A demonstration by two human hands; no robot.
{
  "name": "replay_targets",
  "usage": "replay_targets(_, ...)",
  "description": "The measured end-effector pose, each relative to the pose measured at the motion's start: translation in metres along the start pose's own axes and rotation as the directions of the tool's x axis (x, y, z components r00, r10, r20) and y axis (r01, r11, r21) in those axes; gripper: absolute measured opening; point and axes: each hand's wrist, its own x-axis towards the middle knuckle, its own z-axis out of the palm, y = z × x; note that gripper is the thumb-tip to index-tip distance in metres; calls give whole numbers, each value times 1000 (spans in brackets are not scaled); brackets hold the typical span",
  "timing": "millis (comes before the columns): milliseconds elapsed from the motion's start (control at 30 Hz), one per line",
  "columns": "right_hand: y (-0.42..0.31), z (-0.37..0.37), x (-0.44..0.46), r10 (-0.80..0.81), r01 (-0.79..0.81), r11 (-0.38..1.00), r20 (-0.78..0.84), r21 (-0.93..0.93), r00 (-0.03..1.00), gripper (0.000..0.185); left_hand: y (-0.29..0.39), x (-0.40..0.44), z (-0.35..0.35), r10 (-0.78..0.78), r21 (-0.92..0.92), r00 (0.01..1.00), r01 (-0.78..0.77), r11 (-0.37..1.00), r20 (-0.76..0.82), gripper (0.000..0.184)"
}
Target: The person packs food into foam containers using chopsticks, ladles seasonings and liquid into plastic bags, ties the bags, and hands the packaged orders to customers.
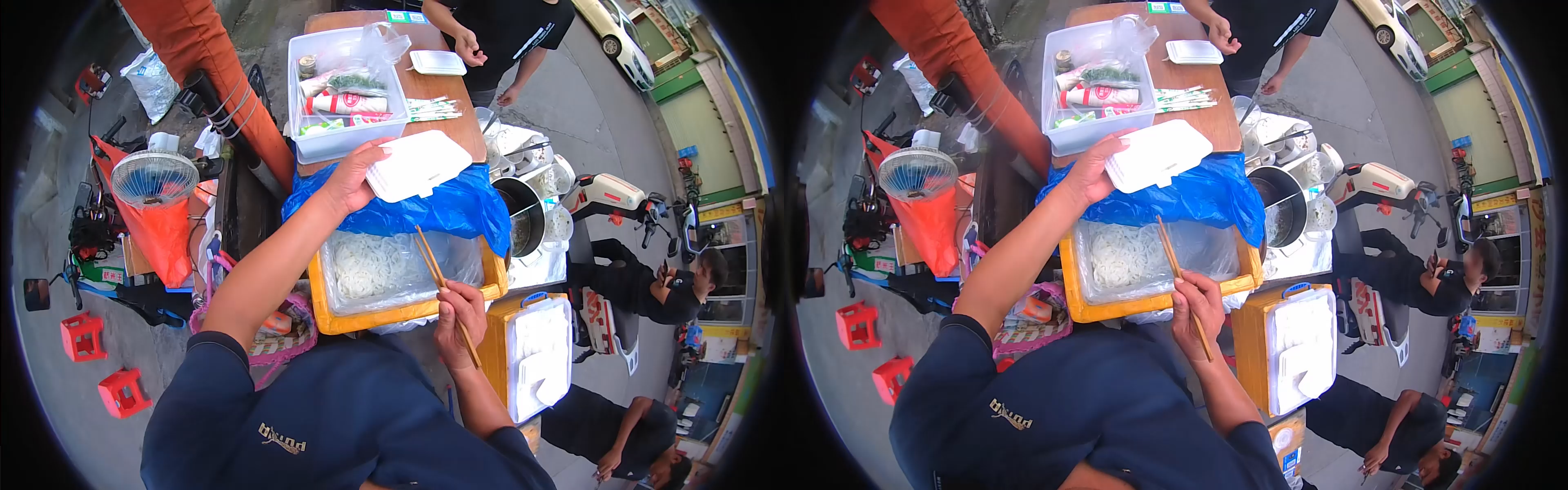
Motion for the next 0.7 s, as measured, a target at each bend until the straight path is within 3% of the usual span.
replay_targets(67, 34, 22, -13, 125, -116, 989, 111, -89, 986, 8, 8, 27, 9, 47, 14, 998, -46, 999, -50, 47)
replay_targets(233, 125, 56, -57, 196, -172, 978, 247, -115, 949, 9, 15, 125, 32, 141, 59, 974, -133, 989, -176, 48)
replay_targets(267, 132, 61, -67, 196, -148, 971, 276, -187, 941, 10, 18, 131, 32, 155, 98, 972, -139, 985, -178, 47)
replay_targets(433, 128, 66, -61, 234, -195, 967, 267, -166, 935, 9, 29, 172, 28, 201, 183, 957, -163, 969, -211, 51)
replay_targets(533, 129, 60, -60, 165, -144, 985, 271, -96, 948, 7, 31, 187, 30, 203, 166, 949, -166, 972, -239, 49)
replay_targets(567, 128, 59, -62, 183, -162, 982, 272, -97, 945, 7, 33, 193, 26, 208, 178, 957, -173, 969, -203, 48)
replay_targets(633, 130, 59, -61, 195, -176, 980, 270, -94, 943, 8, 28, 213, -1, 174, 155, 984, -177, 972, 30, 45)
replay_targets(700, 133, 63, -61, 189, -170, 981, 269, -94, 944, 8, 32, 222, 2, 159, 124, 987, -160, 979, 13, 43)
